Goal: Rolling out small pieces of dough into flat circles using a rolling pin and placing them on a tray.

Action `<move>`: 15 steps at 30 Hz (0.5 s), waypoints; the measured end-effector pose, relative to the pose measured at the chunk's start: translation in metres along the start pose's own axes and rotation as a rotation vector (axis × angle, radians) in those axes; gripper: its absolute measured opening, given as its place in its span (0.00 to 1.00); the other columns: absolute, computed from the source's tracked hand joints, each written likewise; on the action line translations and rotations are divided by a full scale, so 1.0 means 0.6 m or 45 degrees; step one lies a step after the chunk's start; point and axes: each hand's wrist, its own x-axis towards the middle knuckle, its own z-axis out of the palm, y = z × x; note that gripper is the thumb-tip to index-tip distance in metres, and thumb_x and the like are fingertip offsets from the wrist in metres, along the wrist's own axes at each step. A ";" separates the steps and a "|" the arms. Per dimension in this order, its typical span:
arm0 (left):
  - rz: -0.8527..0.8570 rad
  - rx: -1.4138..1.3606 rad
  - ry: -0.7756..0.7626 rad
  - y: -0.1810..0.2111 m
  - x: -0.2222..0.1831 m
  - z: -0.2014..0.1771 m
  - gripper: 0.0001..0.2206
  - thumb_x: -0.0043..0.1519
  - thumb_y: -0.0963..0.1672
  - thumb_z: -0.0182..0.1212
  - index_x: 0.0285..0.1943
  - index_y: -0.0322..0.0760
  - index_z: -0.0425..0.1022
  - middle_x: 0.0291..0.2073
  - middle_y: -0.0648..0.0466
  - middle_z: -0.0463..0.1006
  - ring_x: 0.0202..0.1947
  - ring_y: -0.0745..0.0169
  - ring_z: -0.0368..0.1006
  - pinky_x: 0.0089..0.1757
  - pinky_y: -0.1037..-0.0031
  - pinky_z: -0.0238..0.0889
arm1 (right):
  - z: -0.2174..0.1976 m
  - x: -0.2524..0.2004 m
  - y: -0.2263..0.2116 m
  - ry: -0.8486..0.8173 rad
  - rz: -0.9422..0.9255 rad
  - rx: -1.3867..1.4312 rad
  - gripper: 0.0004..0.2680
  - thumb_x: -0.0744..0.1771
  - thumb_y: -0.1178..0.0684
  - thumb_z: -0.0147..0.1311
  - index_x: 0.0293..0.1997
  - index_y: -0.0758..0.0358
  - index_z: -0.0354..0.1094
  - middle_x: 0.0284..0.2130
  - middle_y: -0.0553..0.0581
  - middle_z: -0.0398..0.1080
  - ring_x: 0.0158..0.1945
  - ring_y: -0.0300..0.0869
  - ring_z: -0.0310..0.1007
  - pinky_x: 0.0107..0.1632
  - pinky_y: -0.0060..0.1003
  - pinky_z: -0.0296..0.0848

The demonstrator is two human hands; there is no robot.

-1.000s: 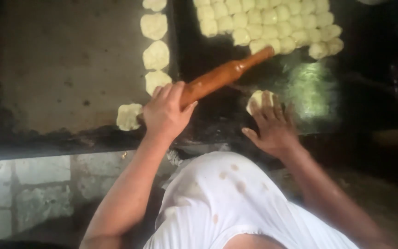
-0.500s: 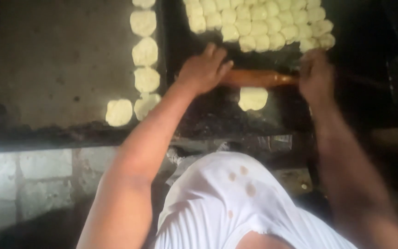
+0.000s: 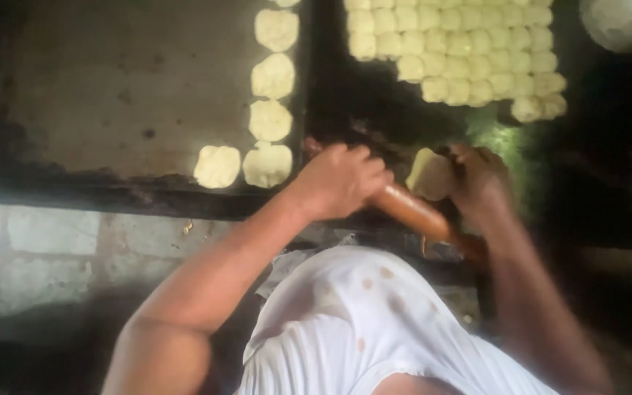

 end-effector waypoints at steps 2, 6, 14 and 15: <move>0.062 0.049 -0.081 0.010 -0.040 -0.044 0.18 0.56 0.47 0.72 0.56 0.48 0.76 0.44 0.61 0.77 0.49 0.59 0.73 0.44 0.62 0.67 | 0.017 0.010 -0.032 0.102 -0.164 -0.260 0.13 0.61 0.59 0.61 0.50 0.64 0.73 0.44 0.69 0.74 0.48 0.64 0.72 0.49 0.55 0.71; -0.051 -0.022 -0.058 -0.002 -0.158 -0.100 0.27 0.46 0.48 0.74 0.57 0.43 0.76 0.43 0.59 0.77 0.46 0.57 0.73 0.43 0.62 0.67 | 0.067 -0.010 0.039 0.050 -0.128 -0.259 0.09 0.63 0.62 0.59 0.46 0.63 0.72 0.44 0.67 0.74 0.49 0.61 0.73 0.50 0.53 0.72; -0.698 -0.063 0.525 -0.009 -0.357 -0.144 0.29 0.43 0.46 0.78 0.57 0.39 0.77 0.48 0.54 0.79 0.45 0.51 0.76 0.42 0.64 0.73 | 0.039 0.067 -0.104 -0.166 0.224 0.880 0.10 0.68 0.62 0.59 0.54 0.63 0.67 0.41 0.55 0.73 0.44 0.36 0.74 0.45 0.31 0.73; -0.736 -0.050 0.535 -0.009 -0.372 -0.149 0.29 0.43 0.46 0.78 0.57 0.39 0.77 0.48 0.54 0.79 0.45 0.51 0.76 0.42 0.64 0.73 | 0.066 0.092 -0.161 -0.201 0.202 0.880 0.10 0.68 0.62 0.59 0.54 0.63 0.67 0.41 0.55 0.73 0.44 0.36 0.74 0.45 0.31 0.73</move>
